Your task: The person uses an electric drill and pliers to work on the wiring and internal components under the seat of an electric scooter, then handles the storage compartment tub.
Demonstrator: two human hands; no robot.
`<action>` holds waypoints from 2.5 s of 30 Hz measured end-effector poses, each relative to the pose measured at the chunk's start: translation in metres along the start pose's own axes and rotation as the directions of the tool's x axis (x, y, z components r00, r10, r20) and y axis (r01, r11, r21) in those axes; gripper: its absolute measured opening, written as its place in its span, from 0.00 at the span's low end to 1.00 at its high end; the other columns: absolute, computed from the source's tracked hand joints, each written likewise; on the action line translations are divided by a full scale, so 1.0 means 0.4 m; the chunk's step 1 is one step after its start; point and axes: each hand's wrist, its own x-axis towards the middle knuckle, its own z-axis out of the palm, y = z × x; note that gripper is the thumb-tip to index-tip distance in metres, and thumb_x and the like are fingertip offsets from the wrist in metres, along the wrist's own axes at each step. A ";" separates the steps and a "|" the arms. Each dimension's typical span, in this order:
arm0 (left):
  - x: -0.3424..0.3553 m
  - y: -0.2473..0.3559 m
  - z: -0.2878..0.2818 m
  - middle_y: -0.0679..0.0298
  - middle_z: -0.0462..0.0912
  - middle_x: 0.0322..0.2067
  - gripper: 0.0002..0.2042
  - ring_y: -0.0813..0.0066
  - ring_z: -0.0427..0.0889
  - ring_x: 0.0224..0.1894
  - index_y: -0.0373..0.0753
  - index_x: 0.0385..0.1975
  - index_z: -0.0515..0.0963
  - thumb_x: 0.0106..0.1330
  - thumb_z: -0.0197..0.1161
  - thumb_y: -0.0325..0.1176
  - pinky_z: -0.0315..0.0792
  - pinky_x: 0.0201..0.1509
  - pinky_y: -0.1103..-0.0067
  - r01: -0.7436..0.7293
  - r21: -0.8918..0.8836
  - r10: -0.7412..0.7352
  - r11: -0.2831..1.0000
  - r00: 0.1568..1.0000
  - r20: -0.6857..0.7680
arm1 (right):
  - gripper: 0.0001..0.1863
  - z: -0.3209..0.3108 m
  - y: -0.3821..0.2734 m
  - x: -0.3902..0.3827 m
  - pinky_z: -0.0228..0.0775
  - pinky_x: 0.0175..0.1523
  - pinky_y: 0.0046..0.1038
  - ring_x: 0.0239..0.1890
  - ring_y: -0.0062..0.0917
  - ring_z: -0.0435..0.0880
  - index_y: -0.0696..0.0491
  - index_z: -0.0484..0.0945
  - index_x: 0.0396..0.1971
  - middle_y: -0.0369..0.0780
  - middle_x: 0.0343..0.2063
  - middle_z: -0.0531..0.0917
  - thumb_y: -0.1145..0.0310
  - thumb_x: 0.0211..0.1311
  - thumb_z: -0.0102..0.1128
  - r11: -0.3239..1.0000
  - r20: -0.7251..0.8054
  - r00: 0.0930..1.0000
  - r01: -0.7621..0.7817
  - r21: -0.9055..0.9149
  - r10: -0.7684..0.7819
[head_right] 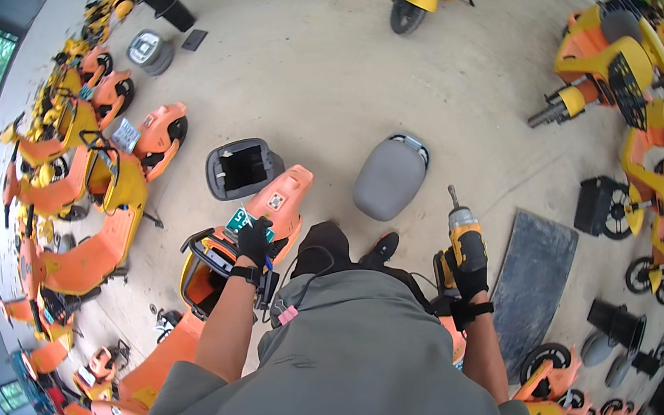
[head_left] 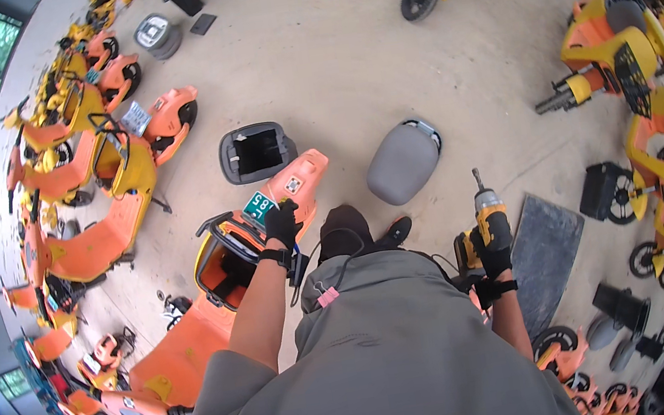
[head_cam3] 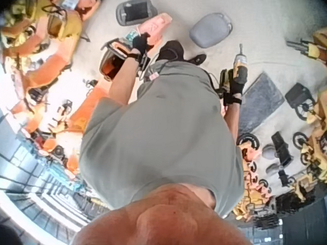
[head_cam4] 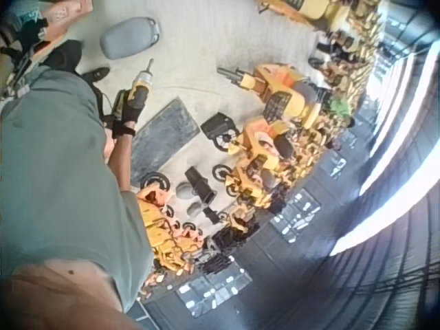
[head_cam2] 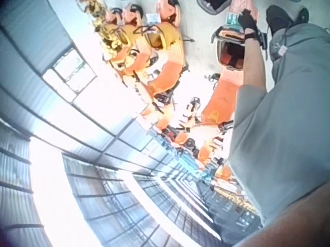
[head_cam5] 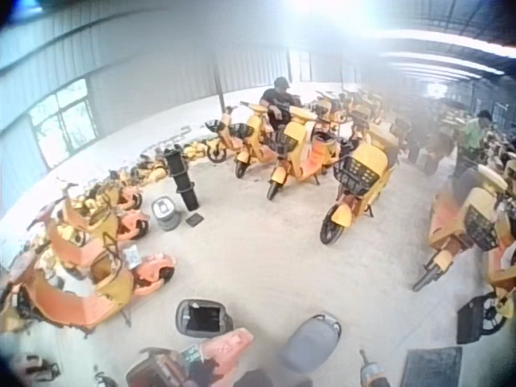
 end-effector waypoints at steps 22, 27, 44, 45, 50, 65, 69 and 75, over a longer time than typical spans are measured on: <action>0.423 -0.502 0.153 0.67 0.80 0.45 0.27 0.70 0.76 0.51 0.45 0.45 0.79 0.59 0.51 0.61 0.69 0.51 0.73 0.329 0.677 -0.705 0.659 0.583 0.403 | 0.11 0.220 -0.152 0.286 0.69 0.34 0.31 0.31 0.30 0.77 0.57 0.74 0.34 0.40 0.28 0.76 0.69 0.54 0.64 0.967 0.219 0.976 0.069 -0.245 -0.014; 0.480 -0.584 0.093 0.70 0.83 0.38 0.11 0.72 0.80 0.43 0.50 0.37 0.82 0.63 0.54 0.42 0.65 0.43 0.75 0.305 0.699 -0.736 0.647 0.489 0.468 | 0.13 0.286 -0.329 0.441 0.72 0.44 0.34 0.38 0.30 0.79 0.56 0.74 0.41 0.40 0.37 0.79 0.66 0.60 0.55 0.951 0.489 0.816 -0.248 -0.183 0.307; 0.582 -1.016 0.260 0.54 0.82 0.26 0.17 0.62 0.82 0.26 0.38 0.34 0.79 0.57 0.60 0.46 0.75 0.27 0.70 0.934 -0.124 -0.882 0.336 0.358 0.308 | 0.20 0.380 -0.376 0.487 0.71 0.53 0.25 0.48 0.28 0.77 0.55 0.65 0.55 0.41 0.48 0.75 0.62 0.68 0.46 0.797 0.639 0.477 -0.377 -0.473 0.604; 0.576 -1.016 0.262 0.55 0.81 0.25 0.16 0.64 0.82 0.24 0.38 0.35 0.79 0.57 0.61 0.45 0.75 0.24 0.71 0.907 -0.165 -0.850 0.387 0.420 0.319 | 0.19 0.380 -0.381 0.485 0.71 0.52 0.25 0.47 0.27 0.77 0.55 0.66 0.55 0.41 0.48 0.76 0.61 0.68 0.45 0.785 0.620 0.484 -0.330 -0.524 0.617; 0.687 -0.960 0.203 0.56 0.80 0.23 0.15 0.62 0.81 0.23 0.37 0.34 0.78 0.57 0.61 0.43 0.74 0.26 0.69 0.864 -0.311 -0.738 0.397 0.501 0.451 | 0.17 0.452 -0.489 0.644 0.71 0.44 0.29 0.43 0.30 0.78 0.54 0.72 0.48 0.41 0.41 0.79 0.66 0.59 0.56 0.857 0.642 0.617 -0.110 -0.504 0.456; 0.860 -0.660 0.042 0.50 0.82 0.31 0.16 0.52 0.81 0.35 0.33 0.35 0.77 0.50 0.61 0.37 0.75 0.38 0.66 0.516 -0.148 -0.467 0.844 0.842 0.271 | 0.18 0.265 -0.403 0.327 0.72 0.45 0.27 0.44 0.28 0.78 0.55 0.70 0.50 0.41 0.41 0.78 0.61 0.66 0.45 0.265 0.490 0.538 -0.812 0.520 0.686; 0.893 -0.534 -0.045 0.55 0.81 0.24 0.13 0.66 0.80 0.21 0.32 0.33 0.77 0.51 0.62 0.34 0.74 0.21 0.72 0.585 -0.326 -0.467 0.743 0.801 0.373 | 0.22 0.233 -0.342 0.180 0.73 0.48 0.30 0.44 0.32 0.78 0.57 0.69 0.51 0.45 0.44 0.78 0.57 0.67 0.42 -0.203 0.536 0.437 -0.608 0.768 0.722; 0.822 -0.197 -0.003 0.61 0.74 0.20 0.07 0.70 0.73 0.17 0.36 0.30 0.73 0.53 0.59 0.30 0.69 0.16 0.73 0.484 -0.598 -0.287 0.639 0.871 0.399 | 0.29 0.210 -0.309 -0.051 0.71 0.53 0.35 0.48 0.37 0.76 0.58 0.67 0.54 0.48 0.48 0.75 0.48 0.69 0.36 -0.228 0.317 0.648 -0.220 0.948 0.692</action>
